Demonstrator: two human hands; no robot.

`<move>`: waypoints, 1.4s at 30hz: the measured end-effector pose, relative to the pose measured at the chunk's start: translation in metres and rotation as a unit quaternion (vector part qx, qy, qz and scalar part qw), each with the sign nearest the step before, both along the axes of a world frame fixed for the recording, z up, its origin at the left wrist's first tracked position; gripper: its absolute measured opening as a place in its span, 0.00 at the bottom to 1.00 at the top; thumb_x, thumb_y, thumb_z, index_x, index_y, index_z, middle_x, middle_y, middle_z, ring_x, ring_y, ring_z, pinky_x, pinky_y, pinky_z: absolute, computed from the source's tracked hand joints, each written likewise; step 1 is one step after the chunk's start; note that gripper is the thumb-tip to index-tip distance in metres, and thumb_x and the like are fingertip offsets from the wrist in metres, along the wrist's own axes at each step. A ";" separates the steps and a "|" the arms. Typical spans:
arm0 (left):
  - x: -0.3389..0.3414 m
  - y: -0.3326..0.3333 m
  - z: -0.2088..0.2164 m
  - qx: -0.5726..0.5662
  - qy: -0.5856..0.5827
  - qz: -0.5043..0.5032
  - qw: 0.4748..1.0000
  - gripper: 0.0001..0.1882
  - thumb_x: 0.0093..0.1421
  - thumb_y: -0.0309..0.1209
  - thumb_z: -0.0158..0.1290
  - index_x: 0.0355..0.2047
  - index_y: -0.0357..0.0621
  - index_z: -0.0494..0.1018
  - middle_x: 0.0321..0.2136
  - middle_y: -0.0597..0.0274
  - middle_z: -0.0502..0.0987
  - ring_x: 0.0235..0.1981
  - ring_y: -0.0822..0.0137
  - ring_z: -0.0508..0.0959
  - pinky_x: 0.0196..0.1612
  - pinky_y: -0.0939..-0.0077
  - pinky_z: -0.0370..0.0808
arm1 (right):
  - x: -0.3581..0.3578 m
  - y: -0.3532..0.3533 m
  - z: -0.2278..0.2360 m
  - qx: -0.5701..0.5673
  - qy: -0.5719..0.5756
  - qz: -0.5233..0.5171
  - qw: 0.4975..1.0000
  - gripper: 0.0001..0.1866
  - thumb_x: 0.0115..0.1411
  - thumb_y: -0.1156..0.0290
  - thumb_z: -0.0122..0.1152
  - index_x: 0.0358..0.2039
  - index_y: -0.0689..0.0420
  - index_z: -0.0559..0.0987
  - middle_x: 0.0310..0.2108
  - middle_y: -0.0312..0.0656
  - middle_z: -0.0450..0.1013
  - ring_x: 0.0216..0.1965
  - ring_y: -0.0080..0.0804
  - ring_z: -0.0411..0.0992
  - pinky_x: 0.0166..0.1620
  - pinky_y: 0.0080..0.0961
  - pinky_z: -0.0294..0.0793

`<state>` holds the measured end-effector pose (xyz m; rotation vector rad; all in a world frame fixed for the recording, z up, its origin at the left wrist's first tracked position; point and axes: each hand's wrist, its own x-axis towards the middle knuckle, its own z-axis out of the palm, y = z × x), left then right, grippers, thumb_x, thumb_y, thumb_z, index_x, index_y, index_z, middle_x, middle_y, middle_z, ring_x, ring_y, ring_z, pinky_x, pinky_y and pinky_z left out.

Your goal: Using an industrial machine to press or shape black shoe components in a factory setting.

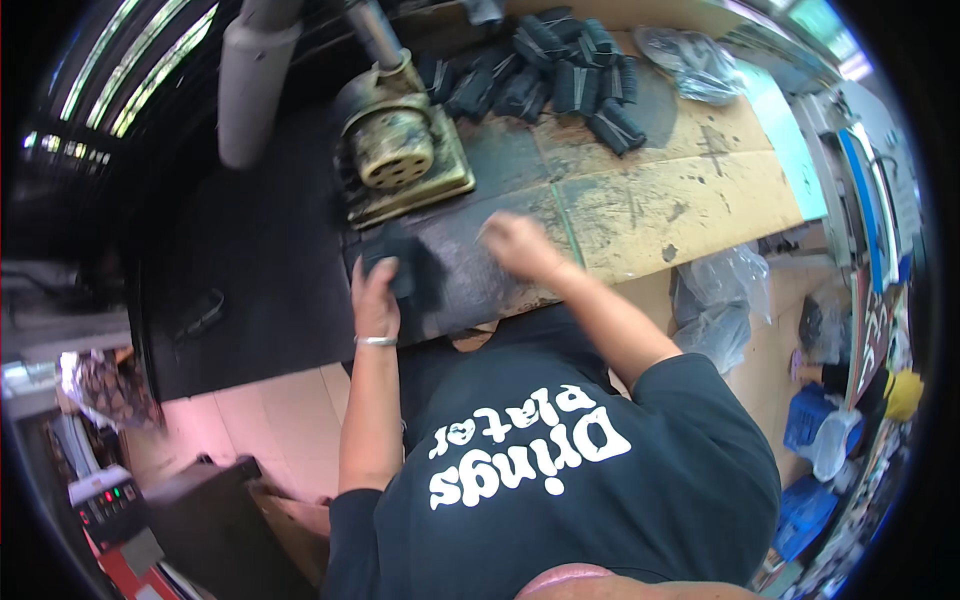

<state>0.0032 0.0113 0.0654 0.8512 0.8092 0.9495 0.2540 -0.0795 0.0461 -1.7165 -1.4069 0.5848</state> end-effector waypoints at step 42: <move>0.018 -0.034 -0.026 0.589 0.345 -0.102 0.724 0.51 0.26 0.28 0.71 0.56 0.43 0.63 0.55 0.56 0.69 0.60 0.52 0.66 0.63 0.54 0.63 | 0.005 0.042 0.059 -0.124 0.479 0.053 0.867 0.23 0.61 0.78 0.55 0.58 0.65 0.72 0.41 0.45 0.78 0.40 0.32 0.80 0.46 0.24 0.80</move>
